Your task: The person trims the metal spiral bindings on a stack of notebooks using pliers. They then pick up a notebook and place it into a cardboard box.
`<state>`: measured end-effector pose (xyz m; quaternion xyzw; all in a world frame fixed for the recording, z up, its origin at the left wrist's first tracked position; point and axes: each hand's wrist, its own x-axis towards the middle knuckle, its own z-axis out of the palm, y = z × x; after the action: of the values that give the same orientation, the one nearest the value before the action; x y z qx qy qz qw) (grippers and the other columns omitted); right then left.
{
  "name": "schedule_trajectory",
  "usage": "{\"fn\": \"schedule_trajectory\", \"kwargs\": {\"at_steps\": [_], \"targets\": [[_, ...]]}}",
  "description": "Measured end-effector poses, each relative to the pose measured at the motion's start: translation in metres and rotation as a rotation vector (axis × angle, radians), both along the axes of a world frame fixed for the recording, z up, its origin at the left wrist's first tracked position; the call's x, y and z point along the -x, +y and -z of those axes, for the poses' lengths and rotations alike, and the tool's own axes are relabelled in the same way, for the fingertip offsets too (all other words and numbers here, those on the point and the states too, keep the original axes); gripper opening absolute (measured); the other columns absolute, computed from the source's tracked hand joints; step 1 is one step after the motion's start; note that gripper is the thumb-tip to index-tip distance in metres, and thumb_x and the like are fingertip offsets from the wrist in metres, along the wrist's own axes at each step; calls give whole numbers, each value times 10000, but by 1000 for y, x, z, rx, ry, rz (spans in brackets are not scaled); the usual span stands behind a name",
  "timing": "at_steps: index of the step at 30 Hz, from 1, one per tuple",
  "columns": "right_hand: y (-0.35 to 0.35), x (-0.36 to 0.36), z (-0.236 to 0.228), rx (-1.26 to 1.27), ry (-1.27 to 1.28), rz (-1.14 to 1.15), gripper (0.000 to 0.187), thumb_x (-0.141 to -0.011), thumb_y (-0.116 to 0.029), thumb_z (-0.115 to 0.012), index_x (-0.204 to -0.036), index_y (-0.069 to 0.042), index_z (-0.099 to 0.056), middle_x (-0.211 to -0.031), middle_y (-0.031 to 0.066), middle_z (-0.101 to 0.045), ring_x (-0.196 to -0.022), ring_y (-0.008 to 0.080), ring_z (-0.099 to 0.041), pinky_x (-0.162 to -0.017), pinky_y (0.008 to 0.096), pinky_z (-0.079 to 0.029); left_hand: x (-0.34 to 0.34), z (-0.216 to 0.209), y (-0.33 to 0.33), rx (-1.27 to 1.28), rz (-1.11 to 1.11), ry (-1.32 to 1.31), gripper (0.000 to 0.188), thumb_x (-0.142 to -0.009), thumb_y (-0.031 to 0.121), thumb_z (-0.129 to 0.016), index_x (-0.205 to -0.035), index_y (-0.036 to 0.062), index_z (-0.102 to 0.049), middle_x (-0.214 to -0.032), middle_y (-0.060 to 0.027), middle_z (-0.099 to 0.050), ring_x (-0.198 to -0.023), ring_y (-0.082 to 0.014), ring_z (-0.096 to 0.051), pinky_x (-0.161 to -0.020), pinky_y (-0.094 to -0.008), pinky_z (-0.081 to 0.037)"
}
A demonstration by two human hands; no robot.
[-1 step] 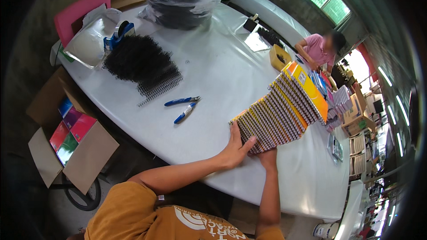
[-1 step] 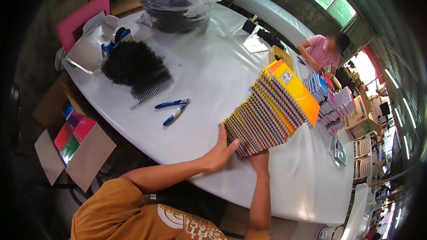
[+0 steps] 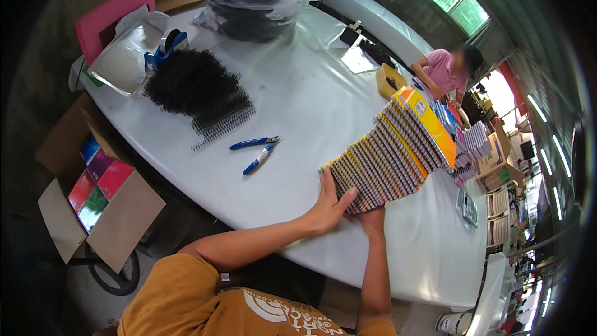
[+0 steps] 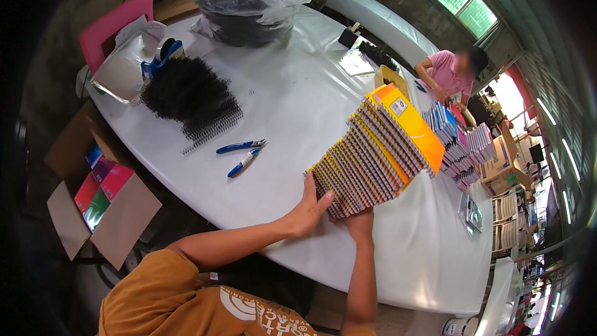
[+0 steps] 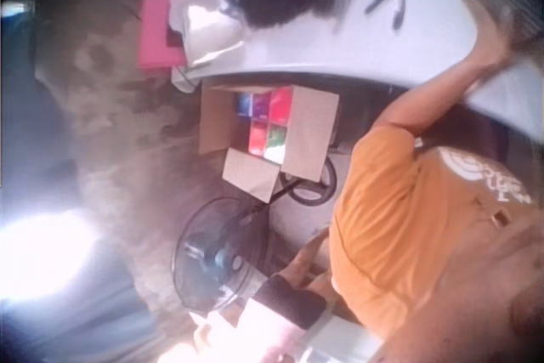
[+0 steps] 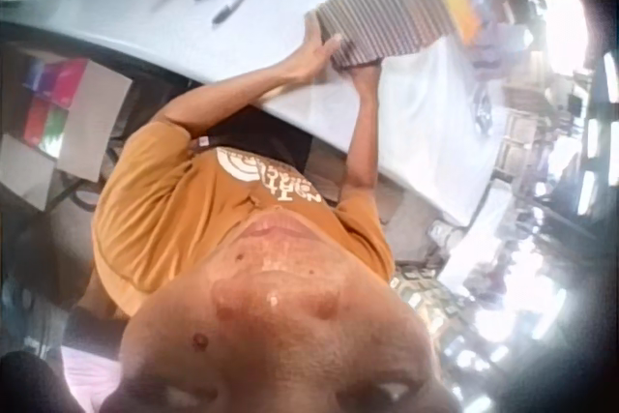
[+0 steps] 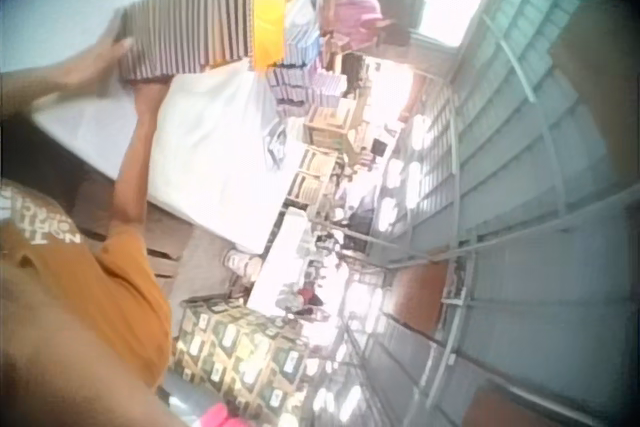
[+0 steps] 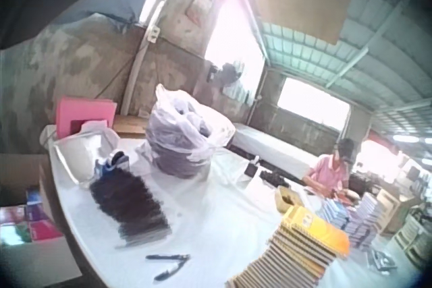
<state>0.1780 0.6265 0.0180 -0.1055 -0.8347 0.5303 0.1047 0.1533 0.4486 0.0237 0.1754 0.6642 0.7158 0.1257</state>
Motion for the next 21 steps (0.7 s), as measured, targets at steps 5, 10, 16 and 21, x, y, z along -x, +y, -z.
{"fn": "schedule_trajectory", "kwargs": {"at_steps": [5,10,16,21], "targets": [[-53,27,-4,-155,257,63,1076,-484,-122,-875,-1349,-39,-242,-1240,122,-506,-1090,245,-524,-922,351,-439,54,2,-9,-4,-129,-91,907,-899,571,-349,-1399,-75,45,-1459,-284,-31,-1379,-374,5,-1125,-426,-34],[-96,58,-10,-290,132,139,1059,-569,-149,-850,-1372,-6,-173,-1237,250,-495,-1140,395,-491,-930,406,-419,118,-3,-29,27,-215,-129,1044,-829,722,-317,-1410,-76,22,-1452,-331,-44,-1375,-421,-18,-1123,-437,-64],[-149,111,1,-346,108,36,1051,-646,-214,-819,-1402,32,-132,-1252,318,-478,-1195,372,-479,-970,368,-394,224,7,-82,-267,-39,-148,883,-867,681,-309,-1406,-14,-228,-1412,-210,-331,-1290,-306,-334,-1076,-371,-229],[-150,150,15,-175,266,52,902,-742,-193,-693,-1422,-14,-127,-1198,236,-544,-1089,369,-545,-976,391,-393,242,-29,-101,-302,142,-199,798,-891,671,-245,-1384,54,-361,-1378,-104,-431,-1227,-227,-419,-1050,-333,-278]]}}
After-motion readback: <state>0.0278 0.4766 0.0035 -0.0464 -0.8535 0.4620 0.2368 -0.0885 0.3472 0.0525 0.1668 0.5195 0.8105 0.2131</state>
